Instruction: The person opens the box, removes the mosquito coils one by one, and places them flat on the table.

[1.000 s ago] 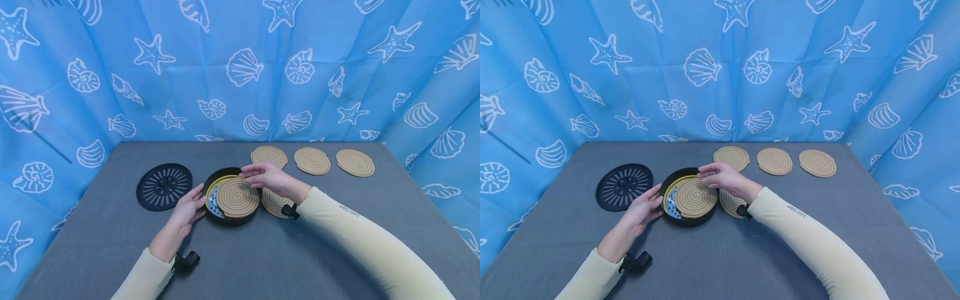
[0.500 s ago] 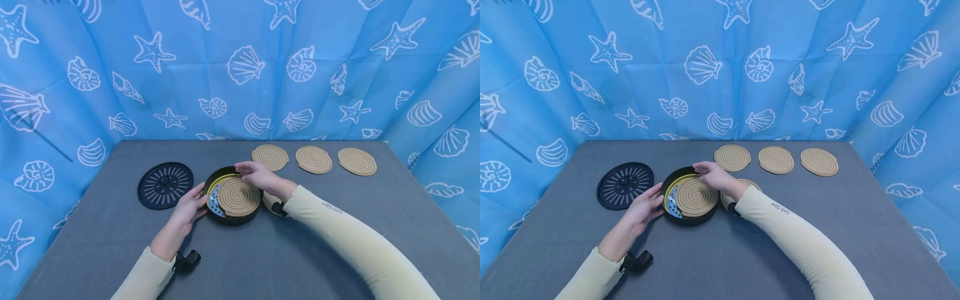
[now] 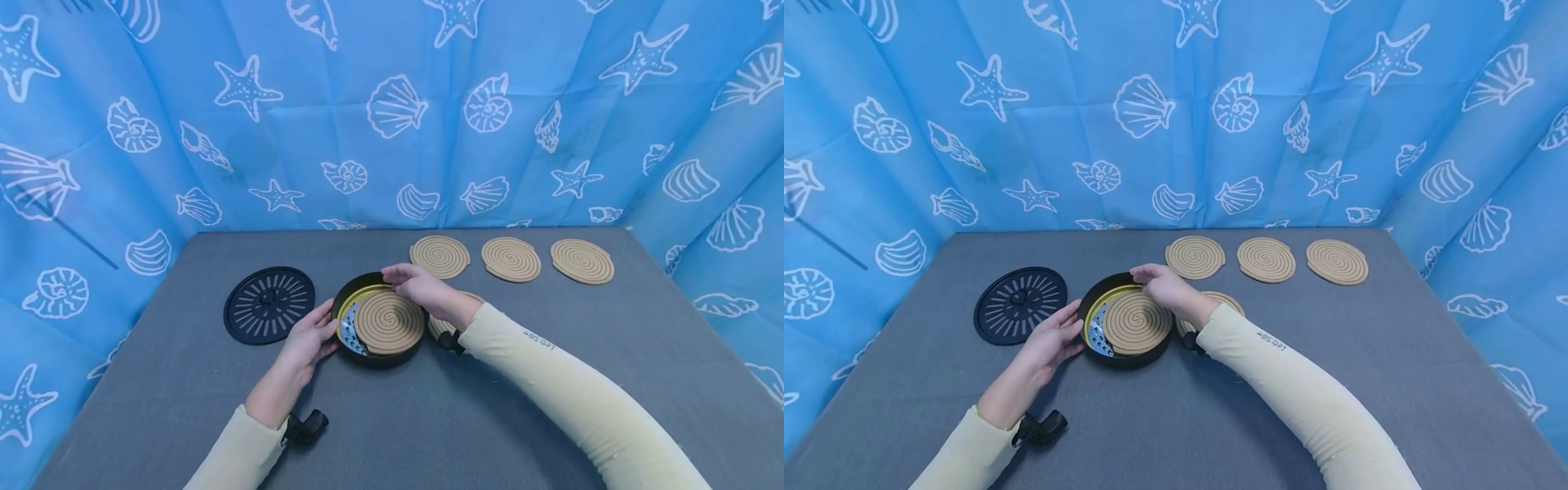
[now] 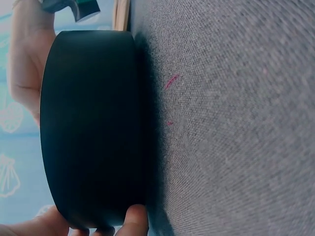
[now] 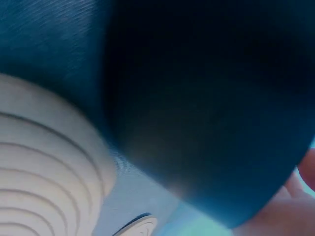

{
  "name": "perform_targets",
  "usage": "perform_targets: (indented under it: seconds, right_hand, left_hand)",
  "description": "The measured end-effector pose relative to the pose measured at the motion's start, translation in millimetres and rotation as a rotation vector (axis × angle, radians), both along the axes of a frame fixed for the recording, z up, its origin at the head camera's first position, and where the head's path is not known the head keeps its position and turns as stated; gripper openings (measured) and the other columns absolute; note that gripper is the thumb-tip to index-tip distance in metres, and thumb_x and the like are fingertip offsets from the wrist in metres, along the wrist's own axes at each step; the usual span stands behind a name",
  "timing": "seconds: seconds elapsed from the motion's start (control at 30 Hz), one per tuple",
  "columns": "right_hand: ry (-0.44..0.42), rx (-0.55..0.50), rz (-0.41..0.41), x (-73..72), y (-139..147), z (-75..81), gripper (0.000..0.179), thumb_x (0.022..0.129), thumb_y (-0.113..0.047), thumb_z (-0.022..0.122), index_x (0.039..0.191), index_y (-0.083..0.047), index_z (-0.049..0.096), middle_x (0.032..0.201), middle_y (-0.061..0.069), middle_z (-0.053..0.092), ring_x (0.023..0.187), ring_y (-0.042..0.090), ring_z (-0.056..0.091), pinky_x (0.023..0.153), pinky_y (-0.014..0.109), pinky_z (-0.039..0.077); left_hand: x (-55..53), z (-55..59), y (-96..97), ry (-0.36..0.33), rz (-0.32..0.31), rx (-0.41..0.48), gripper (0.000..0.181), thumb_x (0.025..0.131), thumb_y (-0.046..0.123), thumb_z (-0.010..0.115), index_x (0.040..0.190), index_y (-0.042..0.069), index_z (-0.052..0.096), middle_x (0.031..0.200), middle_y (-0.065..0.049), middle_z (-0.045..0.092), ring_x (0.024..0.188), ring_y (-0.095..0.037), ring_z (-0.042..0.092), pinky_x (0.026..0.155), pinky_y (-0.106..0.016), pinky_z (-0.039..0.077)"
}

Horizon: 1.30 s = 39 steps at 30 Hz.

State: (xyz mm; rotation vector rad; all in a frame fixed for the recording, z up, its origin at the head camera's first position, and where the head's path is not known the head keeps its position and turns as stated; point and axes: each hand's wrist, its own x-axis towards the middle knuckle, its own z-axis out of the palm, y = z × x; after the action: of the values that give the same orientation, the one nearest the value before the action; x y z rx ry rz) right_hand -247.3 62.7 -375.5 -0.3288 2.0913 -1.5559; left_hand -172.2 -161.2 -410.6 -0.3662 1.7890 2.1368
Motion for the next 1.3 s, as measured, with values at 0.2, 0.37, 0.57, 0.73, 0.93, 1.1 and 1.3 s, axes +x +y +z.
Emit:
perform_targets:
  seconds: [0.2, 0.37, 0.57, 0.73, 0.93, 1.1, 1.3]
  right_hand:
    - [-0.031, 0.03, -0.037, 1.2, -4.0, 5.4, 0.048, 0.096, 0.008, 0.033, 0.144, 0.003, 0.038, 0.147, 0.023, 0.039, 0.138, 0.035, 0.033, 0.112, 0.046, 0.028]
    - [-0.058, 0.091, -0.048, 0.2, -5.2, 7.6, 0.048, 0.095, 0.008, 0.034, 0.142, 0.005, 0.04, 0.145, 0.025, 0.039, 0.135, 0.036, 0.035, 0.11, 0.046, 0.031]
    - [-0.052, 0.102, -0.015, 1.1, -5.3, 11.2, 0.046, 0.097, 0.006, 0.035, 0.142, 0.003, 0.042, 0.146, 0.025, 0.039, 0.137, 0.035, 0.034, 0.11, 0.048, 0.031]
    - [0.022, 0.135, 0.096, -4.7, -5.3, 8.8, 0.048, 0.097, 0.005, 0.035, 0.144, 0.002, 0.04, 0.148, 0.023, 0.039, 0.137, 0.034, 0.034, 0.107, 0.047, 0.035]
    - [0.074, 0.193, 0.194, -18.9, -3.5, 3.1, 0.048, 0.094, 0.006, 0.034, 0.141, 0.005, 0.042, 0.143, 0.023, 0.044, 0.133, 0.035, 0.041, 0.096, 0.043, 0.046]
    - [0.049, 0.208, 0.219, -24.7, -3.8, 3.4, 0.048, 0.093, 0.007, 0.033, 0.14, 0.006, 0.043, 0.142, 0.022, 0.047, 0.132, 0.033, 0.043, 0.086, 0.039, 0.05]
    - [0.094, 0.237, 0.205, -28.3, -8.8, 6.1, 0.046, 0.095, 0.006, 0.034, 0.139, 0.005, 0.045, 0.137, 0.022, 0.051, 0.127, 0.032, 0.047, 0.074, 0.034, 0.052]
  left_hand:
    - [-0.5, 1.3, 1.4, -0.004, -0.005, 0.013, 0.052, 0.103, 0.004, 0.04, 0.153, 0.009, 0.027, 0.158, -0.011, 0.026, 0.139, -0.029, 0.033, 0.11, -0.053, 0.029]
    - [-0.7, 0.5, 1.2, -0.007, -0.006, 0.016, 0.052, 0.103, 0.004, 0.04, 0.153, 0.009, 0.027, 0.158, -0.011, 0.026, 0.139, -0.029, 0.033, 0.11, -0.053, 0.028]
    - [-1.0, 0.5, 1.2, -0.014, -0.005, 0.023, 0.052, 0.103, 0.005, 0.04, 0.153, 0.009, 0.027, 0.158, -0.011, 0.026, 0.14, -0.029, 0.032, 0.11, -0.054, 0.027]
    - [-0.9, 1.7, 2.0, -0.023, 0.004, 0.02, 0.052, 0.103, 0.005, 0.041, 0.153, 0.009, 0.028, 0.158, -0.011, 0.026, 0.14, -0.029, 0.031, 0.11, -0.054, 0.028]
    - [0.6, 0.3, 3.0, -0.011, 0.003, 0.017, 0.052, 0.103, 0.005, 0.041, 0.153, 0.009, 0.028, 0.158, -0.011, 0.026, 0.14, -0.029, 0.032, 0.11, -0.054, 0.028]
    - [0.5, -1.1, 3.6, -0.001, 0.007, 0.007, 0.052, 0.102, 0.004, 0.041, 0.153, 0.008, 0.028, 0.157, -0.012, 0.026, 0.139, -0.03, 0.033, 0.109, -0.055, 0.029]
    - [-0.6, -1.4, 3.2, -0.005, 0.008, 0.009, 0.052, 0.102, 0.004, 0.041, 0.153, 0.009, 0.028, 0.157, -0.012, 0.026, 0.139, -0.031, 0.033, 0.109, -0.055, 0.03]
